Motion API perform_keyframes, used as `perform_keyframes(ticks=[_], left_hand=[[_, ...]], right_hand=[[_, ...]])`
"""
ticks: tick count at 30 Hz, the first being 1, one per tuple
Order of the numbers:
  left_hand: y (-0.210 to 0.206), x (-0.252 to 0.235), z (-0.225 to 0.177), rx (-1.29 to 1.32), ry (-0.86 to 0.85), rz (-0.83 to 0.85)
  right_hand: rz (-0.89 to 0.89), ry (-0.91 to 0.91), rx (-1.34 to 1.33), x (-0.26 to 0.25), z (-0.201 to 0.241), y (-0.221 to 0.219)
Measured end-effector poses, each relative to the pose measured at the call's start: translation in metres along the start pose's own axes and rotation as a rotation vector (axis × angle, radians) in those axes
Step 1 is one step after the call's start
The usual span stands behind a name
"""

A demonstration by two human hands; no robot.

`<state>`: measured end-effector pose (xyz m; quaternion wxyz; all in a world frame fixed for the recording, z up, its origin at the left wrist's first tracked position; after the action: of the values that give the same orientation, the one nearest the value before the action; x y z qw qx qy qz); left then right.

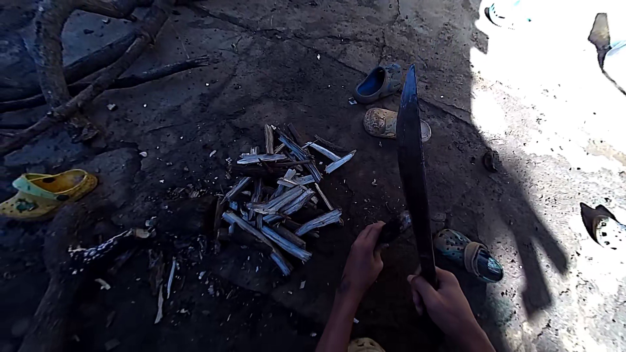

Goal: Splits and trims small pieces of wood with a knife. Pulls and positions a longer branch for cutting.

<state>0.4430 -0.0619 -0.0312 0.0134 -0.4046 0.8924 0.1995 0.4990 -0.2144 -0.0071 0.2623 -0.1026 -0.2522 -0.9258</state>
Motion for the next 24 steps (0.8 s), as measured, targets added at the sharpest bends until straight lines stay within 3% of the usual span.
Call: perform_keyframes(ticks=[16,24], left_hand=[[-0.003,0.001,-0.004,0.006,-0.004,-0.01],[-0.003,-0.01,-0.033,0.095,-0.113,-0.03]], right_hand=[[0.008,-0.009,0.034,-0.001,-0.004,0.003],[-0.044,0.122,-0.001,0.011,0.017,0.019]])
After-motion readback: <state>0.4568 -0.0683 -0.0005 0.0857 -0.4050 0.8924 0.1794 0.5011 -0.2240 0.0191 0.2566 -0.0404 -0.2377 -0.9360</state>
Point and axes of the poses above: each hand's wrist, its own x-axis away from the middle knuckle, its own y-axis out of the back of the hand, z = x × y, the point moved 10 cm from there along -x, towards the middle knuckle, and after that the axes turned 14 degrees about -z, right-handed, at the moved point
